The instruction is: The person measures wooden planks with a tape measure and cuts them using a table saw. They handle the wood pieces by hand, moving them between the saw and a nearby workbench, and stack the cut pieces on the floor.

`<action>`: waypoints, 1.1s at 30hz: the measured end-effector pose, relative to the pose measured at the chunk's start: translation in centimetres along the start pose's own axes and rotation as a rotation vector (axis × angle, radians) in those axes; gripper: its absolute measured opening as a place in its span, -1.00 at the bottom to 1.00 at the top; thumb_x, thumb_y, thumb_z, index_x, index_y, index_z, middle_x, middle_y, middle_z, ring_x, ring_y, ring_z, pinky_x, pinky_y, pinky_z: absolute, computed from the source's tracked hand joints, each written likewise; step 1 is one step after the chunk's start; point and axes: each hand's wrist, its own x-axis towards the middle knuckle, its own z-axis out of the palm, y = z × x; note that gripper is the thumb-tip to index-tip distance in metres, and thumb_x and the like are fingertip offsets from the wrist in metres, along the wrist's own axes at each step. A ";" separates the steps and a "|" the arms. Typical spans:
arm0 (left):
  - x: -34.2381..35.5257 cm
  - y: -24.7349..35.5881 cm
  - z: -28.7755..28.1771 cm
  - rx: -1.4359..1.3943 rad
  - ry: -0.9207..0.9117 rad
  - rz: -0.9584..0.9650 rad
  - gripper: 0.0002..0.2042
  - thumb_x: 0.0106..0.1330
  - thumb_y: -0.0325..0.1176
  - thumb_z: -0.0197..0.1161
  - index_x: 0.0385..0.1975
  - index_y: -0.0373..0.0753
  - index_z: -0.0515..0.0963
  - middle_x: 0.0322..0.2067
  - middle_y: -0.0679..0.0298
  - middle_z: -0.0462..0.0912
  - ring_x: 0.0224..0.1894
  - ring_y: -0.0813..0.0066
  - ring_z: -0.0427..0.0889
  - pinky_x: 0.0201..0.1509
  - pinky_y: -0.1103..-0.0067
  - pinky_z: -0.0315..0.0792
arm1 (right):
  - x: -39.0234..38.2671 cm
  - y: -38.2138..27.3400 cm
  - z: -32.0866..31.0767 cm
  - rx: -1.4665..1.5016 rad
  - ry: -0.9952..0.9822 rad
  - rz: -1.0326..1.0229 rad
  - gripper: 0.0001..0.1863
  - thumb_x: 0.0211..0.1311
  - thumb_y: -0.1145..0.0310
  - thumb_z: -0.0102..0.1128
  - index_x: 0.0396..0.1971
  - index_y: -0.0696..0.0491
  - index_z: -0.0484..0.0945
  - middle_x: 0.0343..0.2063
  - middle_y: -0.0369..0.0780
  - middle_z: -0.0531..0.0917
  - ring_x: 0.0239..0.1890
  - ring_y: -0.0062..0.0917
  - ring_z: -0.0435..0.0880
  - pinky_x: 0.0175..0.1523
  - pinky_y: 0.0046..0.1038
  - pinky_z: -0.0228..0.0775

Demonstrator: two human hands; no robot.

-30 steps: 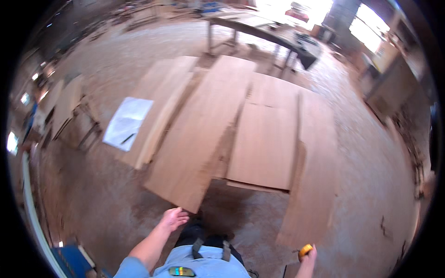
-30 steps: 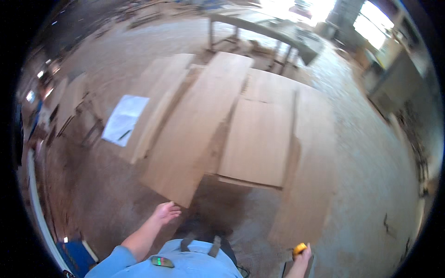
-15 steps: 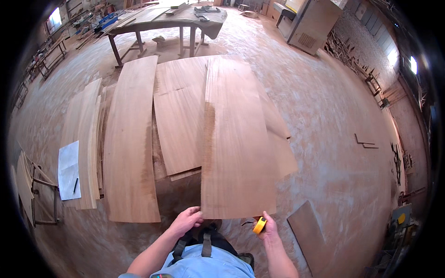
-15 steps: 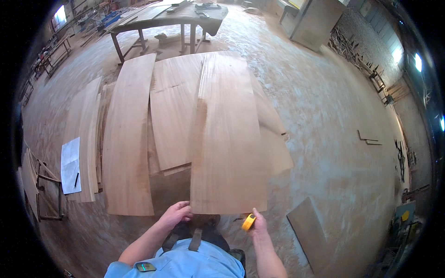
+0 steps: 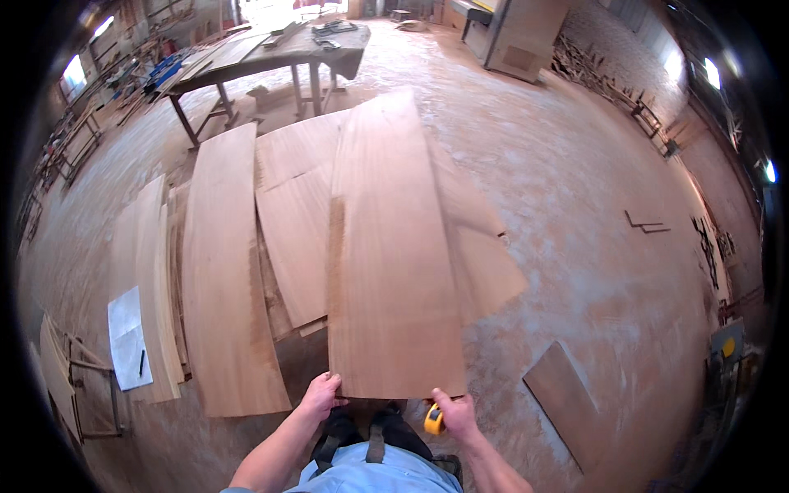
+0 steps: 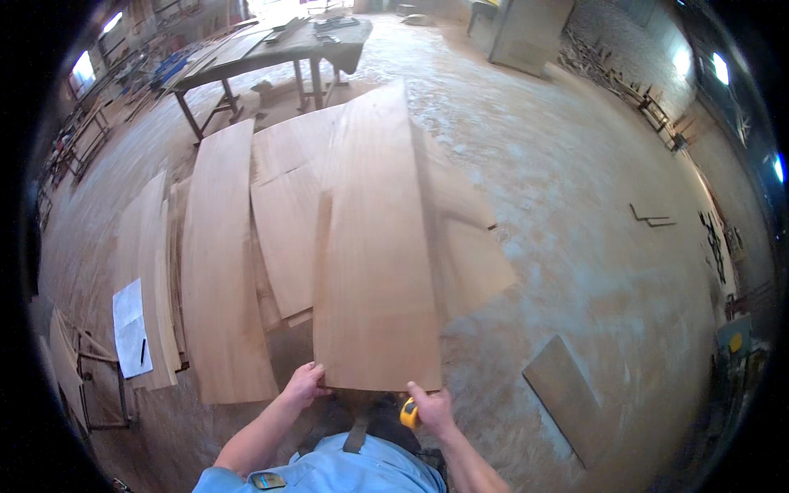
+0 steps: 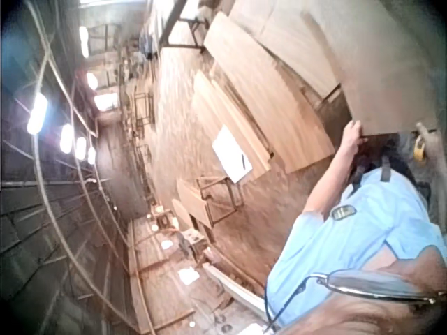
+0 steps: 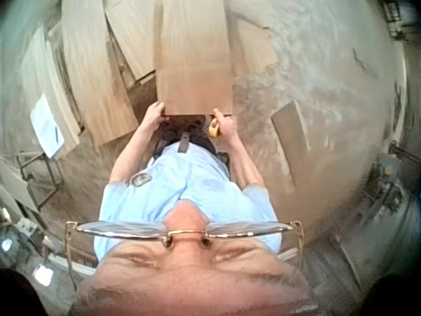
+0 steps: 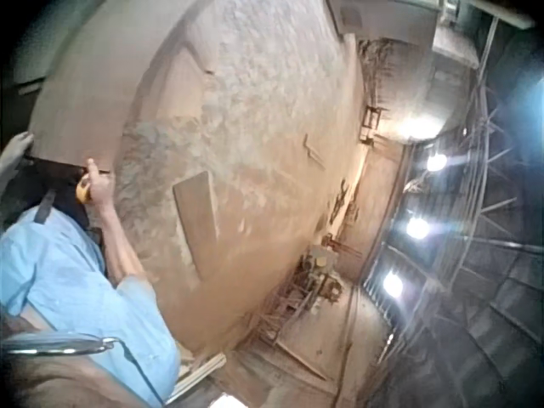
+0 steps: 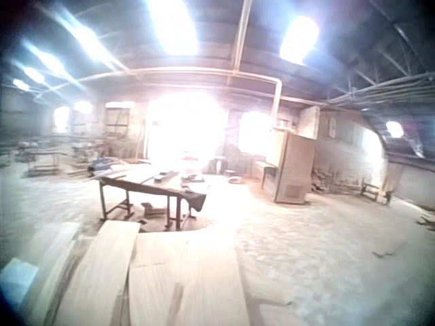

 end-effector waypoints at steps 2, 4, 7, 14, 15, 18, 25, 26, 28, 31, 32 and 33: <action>1.3 -1.1 -0.6 -0.074 -0.018 -0.013 -0.76 0.43 -0.23 -0.04 -0.03 -0.16 0.43 -0.24 0.28 0.62 -0.30 0.42 0.60 -0.29 0.46 0.52 | -1.3 -2.3 1.6 -0.090 -0.101 0.000 -0.81 0.21 0.40 0.23 -0.25 0.20 0.59 -0.37 -0.22 0.69 -0.37 -0.55 0.67 -0.24 -0.50 0.51; 1.9 -1.8 -0.8 -0.142 -0.043 0.000 -0.75 0.43 -0.18 -0.04 -0.06 -0.16 0.46 -0.26 0.28 0.63 -0.28 0.40 0.60 -0.28 0.43 0.52 | -2.0 -3.0 2.5 -0.280 -0.257 -0.131 -0.74 0.17 0.32 0.30 -0.23 0.17 0.60 -0.32 -0.18 0.71 -0.34 -0.52 0.70 -0.24 -0.50 0.52; 1.8 -1.5 -1.2 -0.271 -0.100 -0.045 -0.70 0.43 -0.09 -0.05 -0.14 -0.16 0.50 -0.31 0.29 0.64 -0.29 0.39 0.61 -0.27 0.40 0.51 | -2.6 -6.9 5.7 -0.554 -0.341 -0.468 -0.63 0.10 0.16 0.34 -0.24 0.16 0.60 -0.36 -0.15 0.70 -0.37 -0.41 0.71 -0.28 -0.46 0.53; 1.1 -0.6 -1.7 -0.381 -0.060 -0.106 -0.62 0.36 0.06 0.03 -0.19 -0.17 0.45 -0.41 0.21 0.56 -0.35 0.30 0.57 -0.30 0.34 0.50 | -1.9 -7.8 11.6 -0.689 -0.513 -0.741 -0.61 0.03 0.03 0.37 -0.37 0.07 0.58 -0.53 -0.20 0.63 -0.48 -0.38 0.66 -0.42 -0.40 0.51; 2.4 -2.8 -4.0 -0.423 -0.105 -0.074 -0.62 0.33 0.04 0.07 -0.16 -0.17 0.43 -0.40 0.19 0.56 -0.34 0.28 0.57 -0.31 0.34 0.51 | -2.1 -7.5 12.6 -0.680 -0.536 -0.768 -0.61 0.03 0.02 0.36 -0.38 0.07 0.58 -0.55 -0.20 0.62 -0.49 -0.38 0.66 -0.44 -0.40 0.50; 1.8 -3.6 -4.4 -0.558 -0.247 -0.003 -0.61 0.31 0.00 0.11 -0.08 -0.17 0.42 -0.32 0.16 0.56 -0.28 0.26 0.60 -0.27 0.33 0.56 | -2.1 -7.3 13.5 -0.729 -0.565 -0.785 -0.62 0.05 0.03 0.34 -0.41 0.06 0.56 -0.58 -0.20 0.61 -0.52 -0.37 0.65 -0.47 -0.39 0.49; -3.0 0.3 -1.6 -0.354 -0.201 0.139 -0.54 0.32 0.00 0.10 0.06 -0.21 0.37 -0.14 0.13 0.54 -0.12 0.29 0.57 -0.10 0.36 0.53 | -2.0 -7.4 13.7 -0.743 -0.571 -0.820 -0.61 0.05 0.01 0.32 -0.45 0.08 0.54 -0.59 -0.17 0.61 -0.52 -0.32 0.64 -0.46 -0.36 0.49; -3.5 1.0 -1.6 -0.373 -0.183 0.143 -0.53 0.32 -0.01 0.10 0.07 -0.21 0.36 -0.12 0.13 0.53 -0.10 0.29 0.57 -0.07 0.37 0.52 | -2.0 -7.7 13.8 -0.737 -0.575 -0.816 -0.60 0.05 0.01 0.32 -0.46 0.08 0.54 -0.59 -0.16 0.61 -0.52 -0.31 0.64 -0.46 -0.35 0.49; -5.3 3.1 -1.4 -0.409 -0.147 0.159 -0.51 0.32 -0.01 0.12 0.10 -0.23 0.35 -0.07 0.12 0.52 -0.06 0.30 0.55 -0.02 0.38 0.50 | -2.1 -8.1 14.2 -0.743 -0.594 -0.792 -0.59 0.05 0.00 0.32 -0.47 0.09 0.52 -0.58 -0.15 0.61 -0.52 -0.27 0.63 -0.45 -0.32 0.48; -9.9 7.3 -0.9 -0.393 -0.129 0.297 -0.47 0.31 -0.03 0.14 0.15 -0.25 0.32 0.00 0.10 0.51 0.01 0.32 0.53 0.05 0.40 0.48 | -2.3 -7.9 15.0 -0.799 -0.615 -0.768 -0.56 0.05 -0.01 0.31 -0.50 0.11 0.49 -0.57 -0.13 0.61 -0.50 -0.23 0.63 -0.43 -0.28 0.48; -11.8 8.6 -0.7 -0.336 -0.144 0.406 -0.46 0.31 -0.03 0.15 0.16 -0.25 0.31 0.02 0.10 0.50 0.03 0.32 0.53 0.07 0.41 0.47 | -2.4 -7.8 15.3 -0.822 -0.623 -0.763 -0.56 0.05 -0.02 0.30 -0.51 0.11 0.48 -0.57 -0.12 0.61 -0.50 -0.22 0.63 -0.42 -0.27 0.47; -14.0 9.7 -0.6 -0.235 -0.166 0.559 -0.49 0.34 -0.10 0.08 0.17 -0.32 0.30 0.06 0.10 0.48 0.06 0.33 0.50 0.13 0.42 0.40 | -2.5 -8.0 15.7 -0.832 -0.639 -0.730 -0.55 0.07 -0.03 0.28 -0.53 0.12 0.47 -0.54 -0.11 0.61 -0.47 -0.19 0.63 -0.40 -0.25 0.46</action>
